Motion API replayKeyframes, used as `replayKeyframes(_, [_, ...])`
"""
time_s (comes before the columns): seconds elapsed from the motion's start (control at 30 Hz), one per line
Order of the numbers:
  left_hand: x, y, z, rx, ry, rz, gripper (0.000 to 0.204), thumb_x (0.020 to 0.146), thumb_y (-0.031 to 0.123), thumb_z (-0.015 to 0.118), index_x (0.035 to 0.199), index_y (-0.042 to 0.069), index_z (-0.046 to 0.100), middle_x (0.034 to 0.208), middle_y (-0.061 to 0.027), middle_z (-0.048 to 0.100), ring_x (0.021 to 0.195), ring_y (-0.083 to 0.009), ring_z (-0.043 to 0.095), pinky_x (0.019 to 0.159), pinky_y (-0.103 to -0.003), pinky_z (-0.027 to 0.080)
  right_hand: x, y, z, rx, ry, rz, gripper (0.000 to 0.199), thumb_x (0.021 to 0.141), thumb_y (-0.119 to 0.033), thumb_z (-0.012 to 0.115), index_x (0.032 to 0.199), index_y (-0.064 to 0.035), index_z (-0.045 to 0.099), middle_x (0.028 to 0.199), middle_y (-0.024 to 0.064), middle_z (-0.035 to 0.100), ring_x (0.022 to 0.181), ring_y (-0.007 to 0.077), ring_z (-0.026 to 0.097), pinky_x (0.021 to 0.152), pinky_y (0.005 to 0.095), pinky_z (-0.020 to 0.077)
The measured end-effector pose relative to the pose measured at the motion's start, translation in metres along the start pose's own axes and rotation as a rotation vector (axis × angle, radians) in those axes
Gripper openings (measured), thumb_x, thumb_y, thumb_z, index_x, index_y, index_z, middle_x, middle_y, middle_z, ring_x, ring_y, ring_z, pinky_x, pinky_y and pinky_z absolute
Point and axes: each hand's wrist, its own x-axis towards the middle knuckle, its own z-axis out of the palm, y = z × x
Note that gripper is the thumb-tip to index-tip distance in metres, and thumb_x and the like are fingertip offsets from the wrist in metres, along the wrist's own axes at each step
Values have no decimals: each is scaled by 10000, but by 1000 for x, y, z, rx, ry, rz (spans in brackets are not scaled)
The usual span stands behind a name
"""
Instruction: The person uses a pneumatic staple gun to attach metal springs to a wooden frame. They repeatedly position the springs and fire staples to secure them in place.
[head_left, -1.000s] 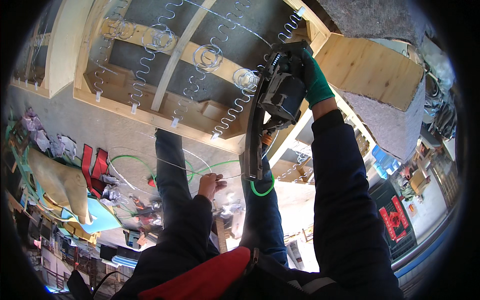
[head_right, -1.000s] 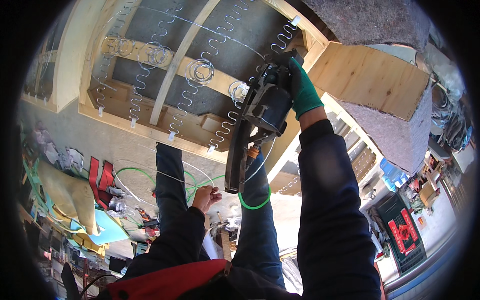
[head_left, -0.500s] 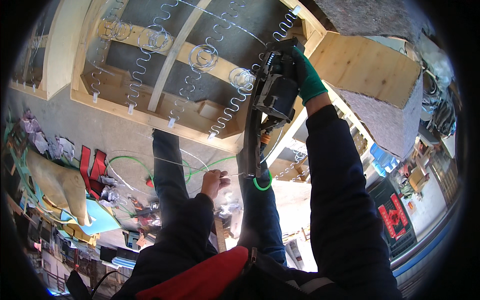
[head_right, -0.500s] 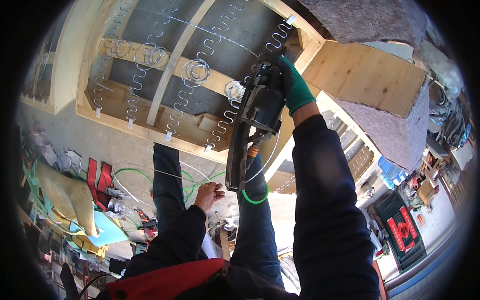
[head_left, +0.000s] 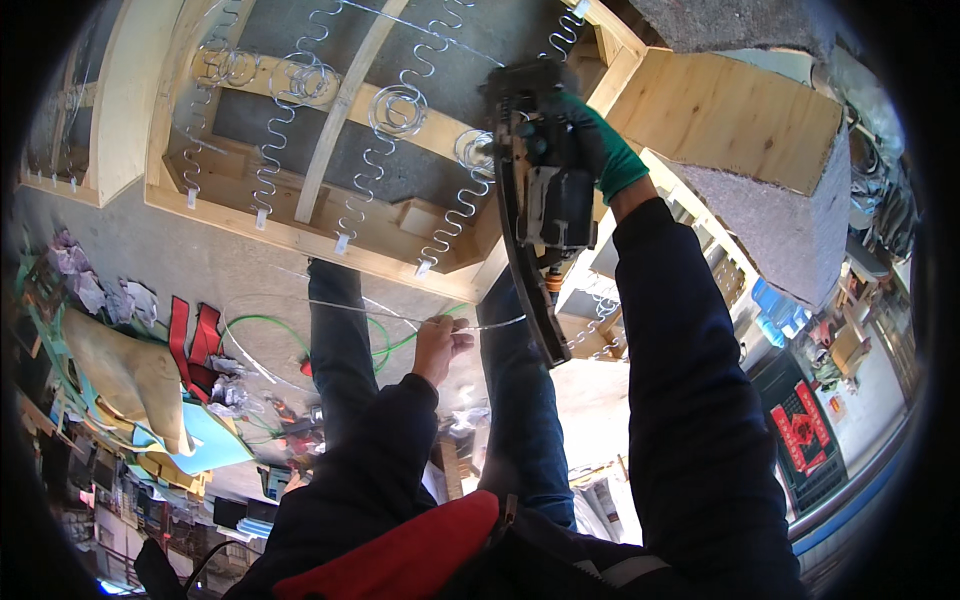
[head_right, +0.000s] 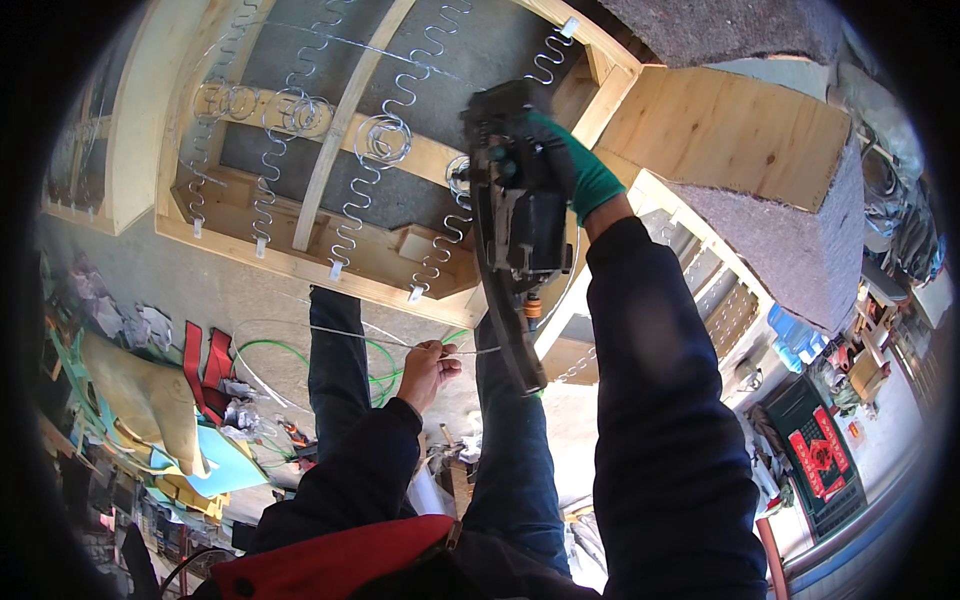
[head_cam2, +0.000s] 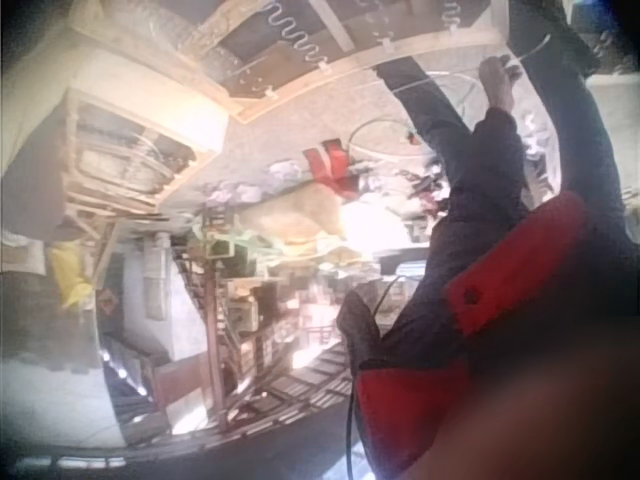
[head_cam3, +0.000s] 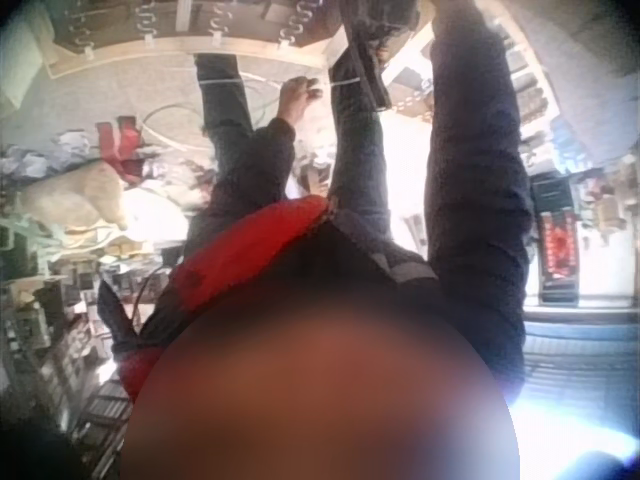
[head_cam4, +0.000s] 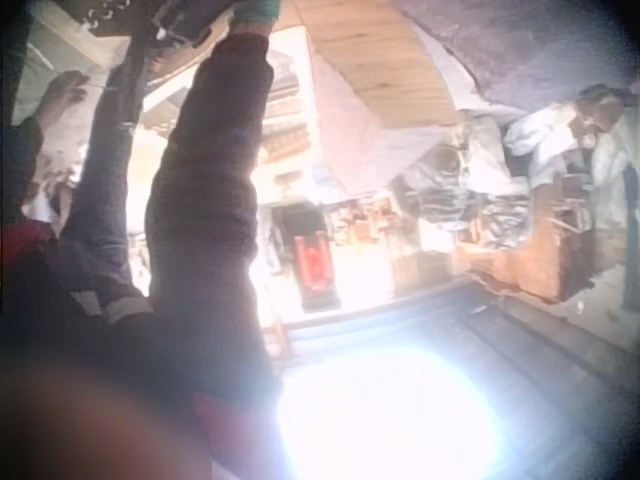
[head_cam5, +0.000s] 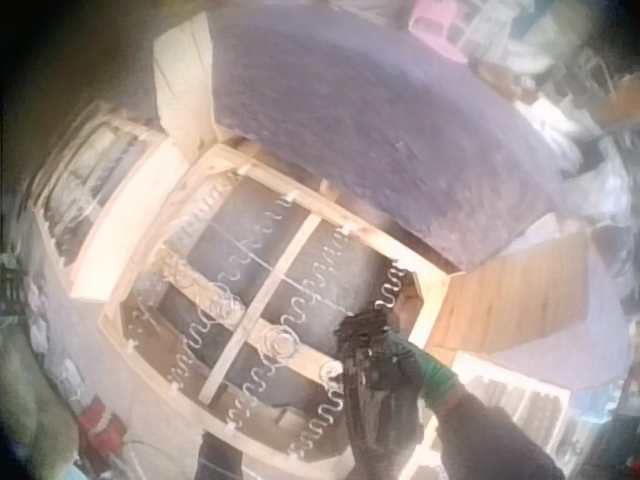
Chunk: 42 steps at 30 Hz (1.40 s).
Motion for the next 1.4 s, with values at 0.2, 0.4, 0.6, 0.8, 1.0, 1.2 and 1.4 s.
replayKeyframes(0.2, [6, 44, -36, 10, 69, 231, 169, 1128, 260, 551, 1068, 103, 567, 987, -66, 682, 871, -208, 734, 813, -411, 642, -48, 52, 47, -419, -114, -138, 283, 994, -205, 722, 1209, -21, 726, 1043, 52, 776, 871, 124, 733, 829, 272, 592])
replayKeyframes(0.4, [-2, 121, -76, 73, 97, 388, 180, 1094, 282, 607, 1070, 108, 565, 909, -48, 648, 800, -205, 725, 756, -383, 635, -136, 83, 70, -28, 77, 159, 361, 932, -151, 790, 1248, 2, 702, 1066, 61, 756, 974, 165, 735, 906, 309, 569])
replayKeyframes(0.6, [-21, 190, -89, 11, 135, 603, 142, 1116, 229, 574, 1095, 89, 566, 938, -66, 651, 802, -216, 710, 762, -376, 631, -210, 100, 52, -88, 411, 50, 331, 927, -176, 780, 1203, -1, 733, 1051, 33, 749, 940, 138, 713, 895, 293, 559])
replayKeyframes(0.8, [-23, 263, -85, 130, 130, 737, 166, 1111, 215, 567, 1126, 49, 557, 940, -82, 654, 815, -231, 730, 753, -381, 645, -217, 105, 28, 0, 452, 53, 274, 954, -231, 730, 1115, -16, 781, 922, 34, 749, 807, 143, 708, 768, 290, 572])
replayKeyframes(1.0, [-12, 335, -69, 459, 120, 756, 147, 1105, 193, 547, 1137, 50, 560, 934, -75, 658, 823, -235, 750, 755, -389, 654, -186, 134, 41, 114, 393, 19, 325, 993, -309, 708, 1129, -19, 763, 871, 43, 726, 749, 154, 696, 710, 299, 592])
replayKeyframes(1.2, [-9, 367, -43, 631, 47, 664, 150, 1103, 167, 521, 1171, 36, 544, 918, -84, 652, 792, -247, 759, 731, -396, 666, -147, 157, 49, 148, 308, 119, 282, 948, -280, 761, 1112, -52, 733, 889, 49, 747, 712, 153, 701, 668, 315, 595])
replayKeyframes(1.4, [-3, 364, -39, 641, 45, 716, 146, 1115, 171, 511, 1118, 26, 531, 905, -77, 652, 756, -247, 760, 724, -395, 676, -129, 175, 52, 159, 350, 122, 295, 932, -305, 776, 1103, -80, 693, 878, 38, 724, 678, 149, 688, 634, 316, 588])
